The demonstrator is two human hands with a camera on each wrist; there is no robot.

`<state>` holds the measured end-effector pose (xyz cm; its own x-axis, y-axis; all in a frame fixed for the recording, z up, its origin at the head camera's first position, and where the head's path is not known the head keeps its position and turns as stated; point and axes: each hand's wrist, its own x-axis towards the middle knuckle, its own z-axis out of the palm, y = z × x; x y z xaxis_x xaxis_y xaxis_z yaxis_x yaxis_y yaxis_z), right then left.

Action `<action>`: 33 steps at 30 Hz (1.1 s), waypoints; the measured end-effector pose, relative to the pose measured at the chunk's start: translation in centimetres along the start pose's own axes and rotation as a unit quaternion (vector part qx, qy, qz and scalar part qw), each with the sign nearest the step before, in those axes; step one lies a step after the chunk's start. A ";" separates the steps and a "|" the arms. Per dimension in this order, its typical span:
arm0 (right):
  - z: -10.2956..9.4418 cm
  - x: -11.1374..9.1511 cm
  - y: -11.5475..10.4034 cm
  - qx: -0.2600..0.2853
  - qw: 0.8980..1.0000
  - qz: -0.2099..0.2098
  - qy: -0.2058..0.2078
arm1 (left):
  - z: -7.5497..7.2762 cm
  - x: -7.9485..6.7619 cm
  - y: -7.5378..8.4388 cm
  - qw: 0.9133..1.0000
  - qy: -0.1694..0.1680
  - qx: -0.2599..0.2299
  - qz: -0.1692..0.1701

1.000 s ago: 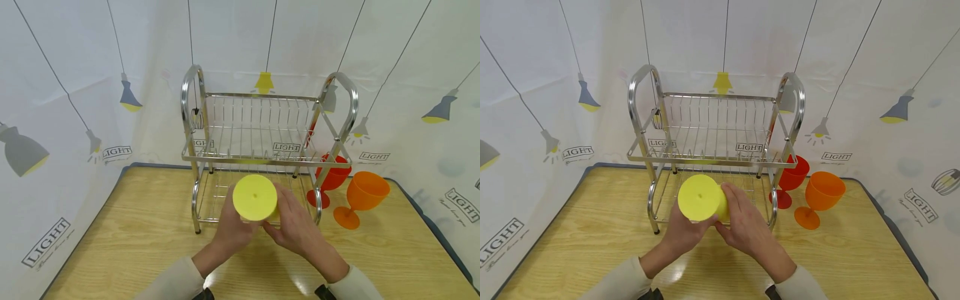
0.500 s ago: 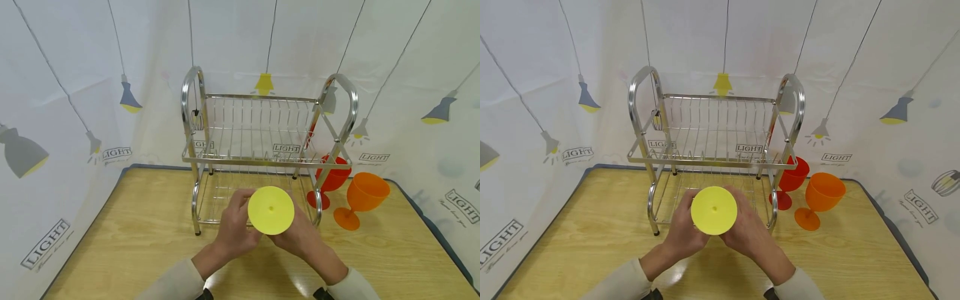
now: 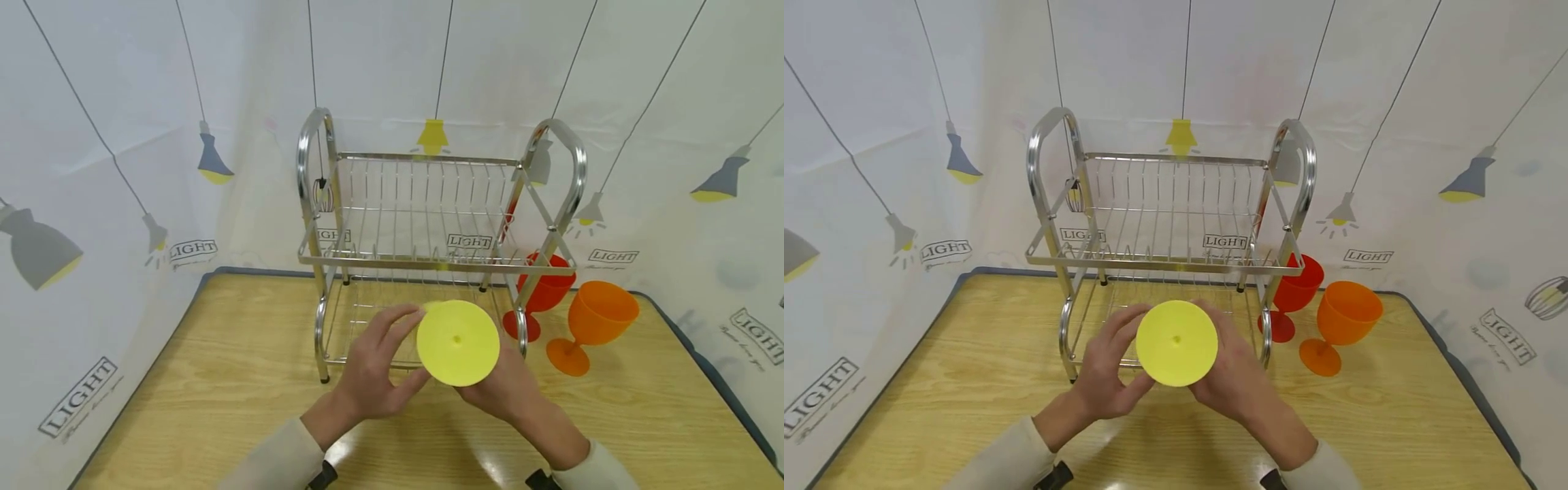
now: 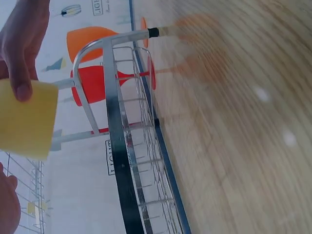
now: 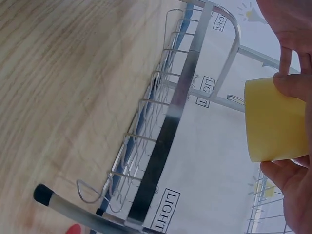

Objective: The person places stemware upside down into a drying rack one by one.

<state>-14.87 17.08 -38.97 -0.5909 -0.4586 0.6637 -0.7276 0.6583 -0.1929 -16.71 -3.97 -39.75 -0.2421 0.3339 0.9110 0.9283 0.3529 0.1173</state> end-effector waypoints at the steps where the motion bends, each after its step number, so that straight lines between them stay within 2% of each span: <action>1: -0.2 0.0 0.0 -0.001 1.000 0.000 0.005 | -0.2 0.0 -0.1 1.000 0.001 0.007 0.002; 6: -1.3 -0.2 -0.2 0.028 0.999 0.016 0.012 | -0.9 0.1 -0.7 0.999 0.003 0.033 0.019; 9: -1.7 -0.3 -0.3 0.064 0.998 0.014 0.018 | -1.4 0.0 -1.2 0.998 0.004 0.053 0.034; 13: -2.4 -0.4 -0.3 0.097 0.995 0.011 0.026 | -2.2 -0.4 -2.0 0.996 0.007 0.080 0.037; 15: -2.9 -0.3 -0.4 0.111 0.993 0.016 0.026 | -2.6 -0.6 -2.3 0.995 0.016 0.092 0.028; 18: -3.5 0.3 -0.7 0.092 0.995 0.008 0.032 | -3.0 -0.8 -2.8 0.993 0.046 0.110 0.010; 22: -4.3 1.7 -1.3 0.057 0.996 -0.030 0.065 | -3.4 -0.9 -3.3 0.986 0.103 0.126 -0.019; 26: -5.0 2.4 -1.7 0.050 0.992 -0.056 0.100 | -3.7 -0.8 -3.6 0.978 0.144 0.138 -0.055; 33: -6.1 2.7 -2.0 0.041 0.994 -0.035 0.099 | -3.9 -1.0 -4.0 0.964 0.164 0.159 -0.138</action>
<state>-12.89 18.11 -32.35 -0.4638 -0.3704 0.8048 -0.7953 0.5742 -0.1941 -19.06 -9.12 -39.57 -0.3172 -0.0861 0.9445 0.6950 0.6565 0.2932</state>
